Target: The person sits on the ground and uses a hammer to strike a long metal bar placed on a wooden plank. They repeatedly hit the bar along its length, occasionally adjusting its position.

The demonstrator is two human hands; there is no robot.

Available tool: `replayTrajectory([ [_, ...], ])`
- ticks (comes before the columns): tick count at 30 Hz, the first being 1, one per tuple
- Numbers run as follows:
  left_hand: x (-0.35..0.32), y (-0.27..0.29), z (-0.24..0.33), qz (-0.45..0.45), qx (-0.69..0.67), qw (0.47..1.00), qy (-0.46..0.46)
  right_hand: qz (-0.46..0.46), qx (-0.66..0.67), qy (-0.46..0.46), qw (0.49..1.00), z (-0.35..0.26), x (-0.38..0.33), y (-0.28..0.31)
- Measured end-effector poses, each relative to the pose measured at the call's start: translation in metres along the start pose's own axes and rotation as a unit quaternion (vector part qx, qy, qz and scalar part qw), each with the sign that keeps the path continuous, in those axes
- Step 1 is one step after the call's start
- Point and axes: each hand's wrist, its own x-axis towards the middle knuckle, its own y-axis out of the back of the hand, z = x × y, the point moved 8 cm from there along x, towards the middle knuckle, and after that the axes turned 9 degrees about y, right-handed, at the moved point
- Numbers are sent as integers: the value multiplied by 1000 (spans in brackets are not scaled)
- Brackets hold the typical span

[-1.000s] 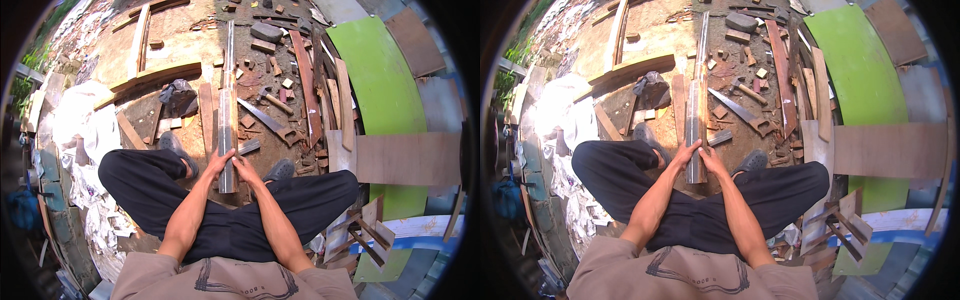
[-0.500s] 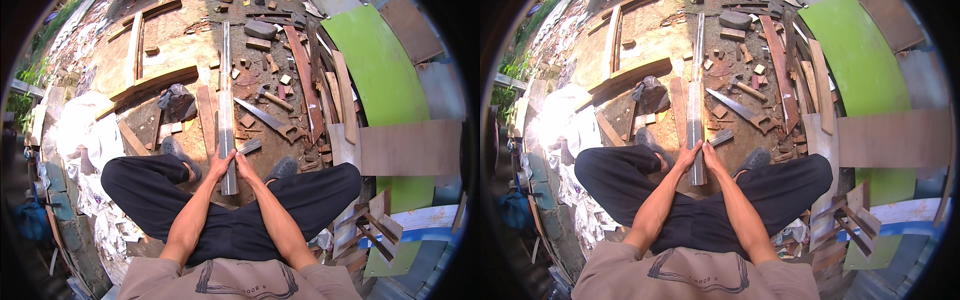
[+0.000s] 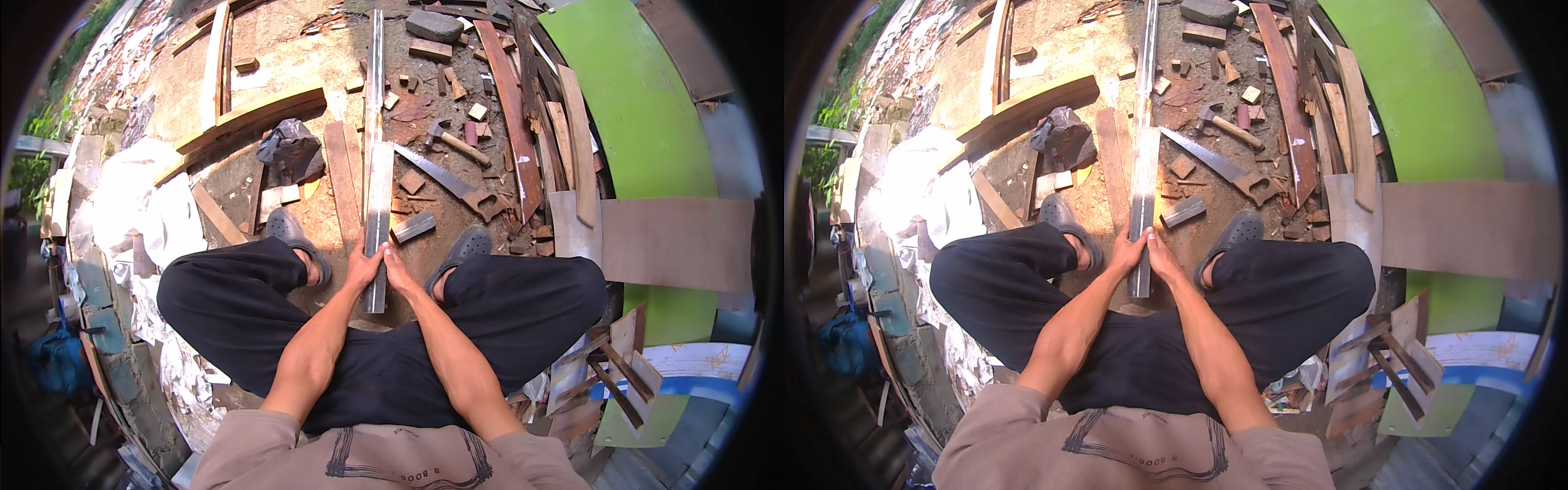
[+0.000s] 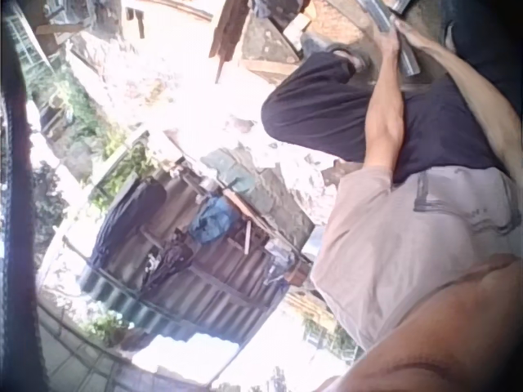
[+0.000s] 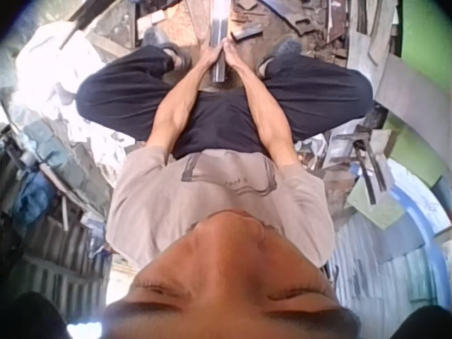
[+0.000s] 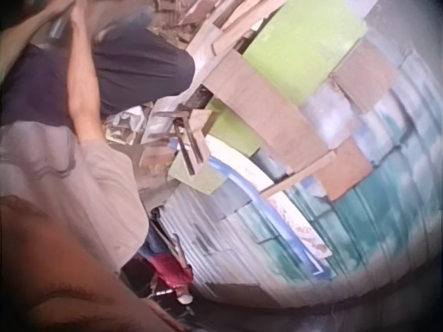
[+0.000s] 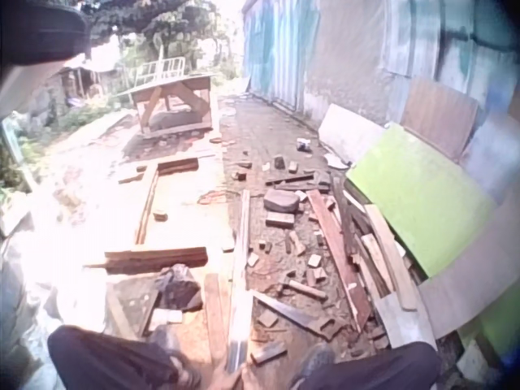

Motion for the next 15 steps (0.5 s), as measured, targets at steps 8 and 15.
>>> replayTrajectory([
  [8, 27, -5, -43, 20, 14, 1000, -6, -6, 119, -36, 992, 10, 11, -7],
  [15, 27, 1, -45, 64, 55, 996, -14, -53, 130, -132, 981, 2, 3, -15],
])
